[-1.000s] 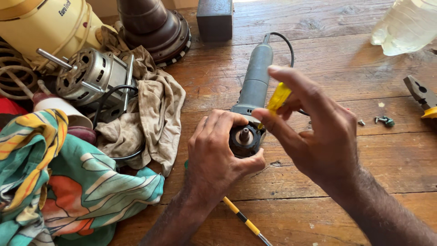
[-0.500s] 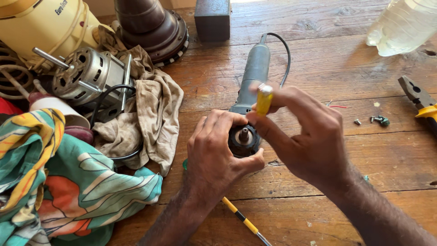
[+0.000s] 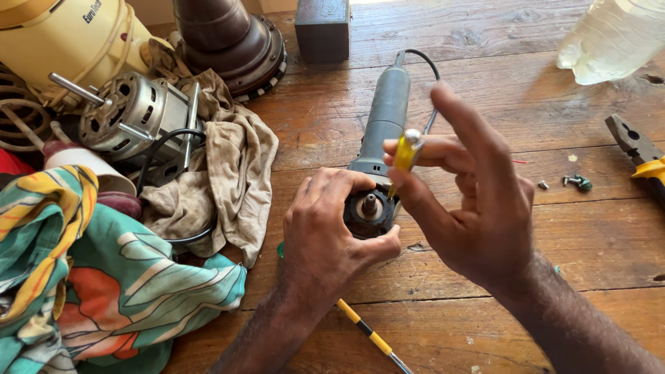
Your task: The person disassembles a handheld electric tool, removes the rotor and housing, and uses a screwdriver and pliers to adjust internal components. The person then reassembles the tool by inserting the rotor back into the housing and securing it with screws.
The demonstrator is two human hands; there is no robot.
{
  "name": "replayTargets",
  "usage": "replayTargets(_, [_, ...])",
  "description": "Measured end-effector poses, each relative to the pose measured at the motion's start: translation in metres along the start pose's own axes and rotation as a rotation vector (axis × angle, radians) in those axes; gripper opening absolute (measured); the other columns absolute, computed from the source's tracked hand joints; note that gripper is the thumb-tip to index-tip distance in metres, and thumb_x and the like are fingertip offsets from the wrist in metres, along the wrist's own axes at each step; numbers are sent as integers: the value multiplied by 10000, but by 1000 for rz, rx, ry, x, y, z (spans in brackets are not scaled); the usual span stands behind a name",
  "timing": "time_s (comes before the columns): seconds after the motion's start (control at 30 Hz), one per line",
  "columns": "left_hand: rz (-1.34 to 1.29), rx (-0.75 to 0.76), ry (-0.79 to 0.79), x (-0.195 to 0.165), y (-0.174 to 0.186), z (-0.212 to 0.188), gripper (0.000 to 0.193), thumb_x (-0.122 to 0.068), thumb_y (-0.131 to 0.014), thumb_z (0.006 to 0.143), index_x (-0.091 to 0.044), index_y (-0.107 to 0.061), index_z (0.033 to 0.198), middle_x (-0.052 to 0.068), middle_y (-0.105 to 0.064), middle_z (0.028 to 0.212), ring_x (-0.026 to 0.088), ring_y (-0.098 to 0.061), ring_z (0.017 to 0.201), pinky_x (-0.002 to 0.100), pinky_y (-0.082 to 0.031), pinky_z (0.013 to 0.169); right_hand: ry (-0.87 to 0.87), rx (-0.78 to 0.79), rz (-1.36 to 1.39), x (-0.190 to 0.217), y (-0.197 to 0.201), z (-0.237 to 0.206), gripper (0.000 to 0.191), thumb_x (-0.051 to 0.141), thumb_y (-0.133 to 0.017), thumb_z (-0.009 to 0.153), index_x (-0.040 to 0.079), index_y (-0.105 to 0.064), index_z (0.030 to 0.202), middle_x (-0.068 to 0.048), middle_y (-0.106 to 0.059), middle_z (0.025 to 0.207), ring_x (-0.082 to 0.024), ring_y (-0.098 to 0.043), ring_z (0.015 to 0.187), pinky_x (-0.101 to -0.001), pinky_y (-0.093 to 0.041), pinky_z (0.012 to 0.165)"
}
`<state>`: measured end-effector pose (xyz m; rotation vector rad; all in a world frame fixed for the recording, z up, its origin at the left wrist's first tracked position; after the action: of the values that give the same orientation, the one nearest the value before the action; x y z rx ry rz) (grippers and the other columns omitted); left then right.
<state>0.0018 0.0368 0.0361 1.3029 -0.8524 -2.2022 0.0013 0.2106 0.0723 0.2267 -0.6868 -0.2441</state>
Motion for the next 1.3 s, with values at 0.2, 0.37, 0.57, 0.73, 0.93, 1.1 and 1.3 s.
replayTargets(0.2, [-29,-5,12,-2,1,0,529,-306,-873,709,-44,-635,1101,138,-633,1059,267,-675,1028,410,-621,892,210,-7,-308,0,3,-1,405,243,-759,908,20,-630,1221,-216,-707,1138,-304,-726,1086,-399,-667,939])
replayTargets(0.37, [-21,-30,5,-6,3,1,513,-295,-877,714,-37,-645,1091,132,-647,1038,262,-691,1005,392,-627,873,12,-8,-157,-1,8,-5,343,139,-659,1019,-4,-582,1321,-192,-717,1182,-241,-752,1078,-331,-668,932])
replayTargets(0.57, [-140,-153,18,-19,24,-2,552,-279,-901,717,-29,-656,1143,129,-671,1119,239,-729,1029,334,-656,881,116,-127,-41,-8,10,-12,460,89,-750,1059,-24,-492,1424,-215,-612,1387,-246,-720,1185,-347,-679,1006])
replayTargets(0.73, [-97,-170,-36,-25,34,0,526,-250,-915,717,-41,-685,1142,110,-691,1110,233,-734,1050,372,-624,942,117,-151,-7,-11,14,-18,536,58,-760,1119,-13,-394,1504,-220,-537,1509,-254,-700,1205,-347,-690,1061])
replayTargets(0.93, [-221,-106,26,-24,38,3,550,-270,-901,735,-48,-674,1184,94,-684,1158,203,-723,1073,332,-634,943,41,-328,-61,-13,28,-20,570,44,-756,1145,5,-328,1520,-236,-550,1336,-244,-708,1116,-330,-663,985])
replayTargets(1.1, [-387,-8,115,-27,39,2,552,-270,-889,742,-56,-709,1219,74,-748,1099,179,-734,1009,311,-611,911,-87,-366,12,-21,63,-22,596,84,-718,1157,-10,-339,1607,-197,-681,1164,-206,-722,1080,-287,-627,993])
replayTargets(1.3, [-902,158,382,-25,29,1,606,-307,-836,765,-3,-666,1261,130,-738,1053,174,-718,971,313,-621,886,-244,-203,-364,-49,115,-42,539,109,-649,1176,-31,-327,1584,-188,-691,1162,-205,-737,1175,-298,-642,1083])
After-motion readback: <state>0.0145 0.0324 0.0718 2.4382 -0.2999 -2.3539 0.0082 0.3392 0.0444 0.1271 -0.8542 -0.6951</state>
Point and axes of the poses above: each hand's wrist, its own z-axis towards the middle knuckle, its own y-axis out of the back of the hand, x = y × z, the point moved 1 cm from there along z, towards the middle knuckle
